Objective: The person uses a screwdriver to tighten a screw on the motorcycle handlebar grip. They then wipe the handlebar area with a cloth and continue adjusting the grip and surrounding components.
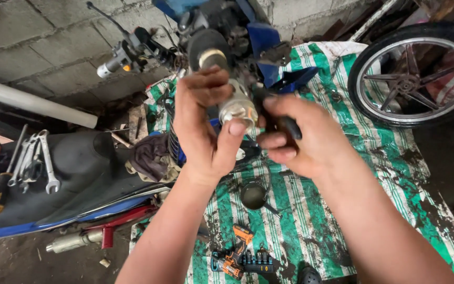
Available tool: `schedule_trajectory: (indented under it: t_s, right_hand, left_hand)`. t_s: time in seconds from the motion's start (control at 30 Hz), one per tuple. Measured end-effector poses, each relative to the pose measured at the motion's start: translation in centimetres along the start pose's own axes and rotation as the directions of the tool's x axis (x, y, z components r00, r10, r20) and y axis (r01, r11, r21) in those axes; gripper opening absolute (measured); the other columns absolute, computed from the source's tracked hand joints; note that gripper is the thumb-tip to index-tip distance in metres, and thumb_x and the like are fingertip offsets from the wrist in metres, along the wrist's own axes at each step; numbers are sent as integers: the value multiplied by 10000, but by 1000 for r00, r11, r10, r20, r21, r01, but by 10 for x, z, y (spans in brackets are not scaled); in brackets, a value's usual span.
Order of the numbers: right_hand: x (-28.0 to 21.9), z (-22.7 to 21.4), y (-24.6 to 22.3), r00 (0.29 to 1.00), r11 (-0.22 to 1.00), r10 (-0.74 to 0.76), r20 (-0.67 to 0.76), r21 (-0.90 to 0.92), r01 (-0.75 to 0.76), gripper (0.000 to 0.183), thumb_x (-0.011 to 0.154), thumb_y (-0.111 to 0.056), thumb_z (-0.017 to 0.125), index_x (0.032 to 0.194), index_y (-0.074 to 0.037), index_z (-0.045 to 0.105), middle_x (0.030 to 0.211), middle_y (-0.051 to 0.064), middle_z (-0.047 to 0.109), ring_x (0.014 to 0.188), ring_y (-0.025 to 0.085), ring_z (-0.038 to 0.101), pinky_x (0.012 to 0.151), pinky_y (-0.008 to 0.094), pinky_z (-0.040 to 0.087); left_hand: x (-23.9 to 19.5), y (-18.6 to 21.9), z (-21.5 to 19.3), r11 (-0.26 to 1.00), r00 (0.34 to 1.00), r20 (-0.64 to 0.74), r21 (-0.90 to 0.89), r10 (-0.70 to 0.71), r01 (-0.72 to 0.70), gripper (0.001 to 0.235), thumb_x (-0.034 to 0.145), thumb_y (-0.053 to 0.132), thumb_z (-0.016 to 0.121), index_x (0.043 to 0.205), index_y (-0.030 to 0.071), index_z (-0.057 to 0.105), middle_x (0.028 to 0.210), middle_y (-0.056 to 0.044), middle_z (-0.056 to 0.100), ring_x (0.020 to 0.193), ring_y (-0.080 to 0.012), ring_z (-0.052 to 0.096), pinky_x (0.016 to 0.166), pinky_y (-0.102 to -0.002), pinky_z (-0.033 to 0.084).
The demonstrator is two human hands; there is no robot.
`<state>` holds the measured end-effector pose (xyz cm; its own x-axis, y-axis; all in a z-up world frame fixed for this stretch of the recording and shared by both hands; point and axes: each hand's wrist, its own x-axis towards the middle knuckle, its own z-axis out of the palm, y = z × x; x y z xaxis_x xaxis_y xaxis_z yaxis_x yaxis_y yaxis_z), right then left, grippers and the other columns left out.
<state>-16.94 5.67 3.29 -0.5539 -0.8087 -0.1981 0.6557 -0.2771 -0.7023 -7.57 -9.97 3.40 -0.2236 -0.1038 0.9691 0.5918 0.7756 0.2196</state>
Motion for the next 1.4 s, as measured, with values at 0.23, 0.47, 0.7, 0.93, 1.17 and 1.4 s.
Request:
schedule_trajectory:
  t_s: [0.23,0.47,0.7,0.93,1.17,1.4]
  right_hand:
    - [-24,-49,16,982,990,27,186,130,-52,511,924,-241,655,1358,27,626,930,65,584,575,108,443,352,206,285]
    - [-25,-86,38,933,977,35,358,182,-107,482,952,-225,747,1335,22,591,1147,232,721,856,275,686,589,334,593]
    - [-23,-107,61,986,991,121,116,37,-126,624,952,-91,680,1569,-50,592,1350,207,771,995,341,759,735,481,701]
    - [-17,-123,71,977,978,209,51,-29,-208,648,1011,-211,574,1628,-14,567,1386,216,715,1008,472,781,524,482,607]
    - [-14,-56,5,985,990,132,109,-63,-125,615,944,-206,569,1524,-4,608,1135,244,784,813,387,745,432,420,523]
    - [5,-8,-28,996,975,92,-7,-201,-92,478,1015,-187,446,1392,14,662,1101,203,751,796,389,698,481,480,461]
  left_hand:
    - [-3,7,1,987,987,11,-23,-160,160,509,1128,572,537,1168,66,576,1223,-144,616,1280,-350,679,1162,-504,610]
    - [-6,1,-1,975,983,-9,-131,-184,181,530,1105,616,619,1195,97,567,1259,-94,574,1298,-276,654,1091,-422,609]
    - [-8,-3,-4,991,991,-34,-37,-130,129,573,1131,652,587,1211,86,555,1293,-129,569,1301,-286,671,1157,-425,535]
    - [-16,-9,-1,988,984,-95,-30,-152,150,616,1113,735,602,1189,124,568,1290,-116,611,1273,-248,635,1157,-413,501]
    - [-22,-8,-1,982,980,-91,-83,-179,171,558,1117,703,638,1211,154,610,1291,-52,629,1313,-243,657,1222,-446,542]
    - [-18,0,7,982,978,-105,-75,-180,173,549,1109,659,603,1146,111,607,1200,-138,634,1223,-302,656,1248,-517,537]
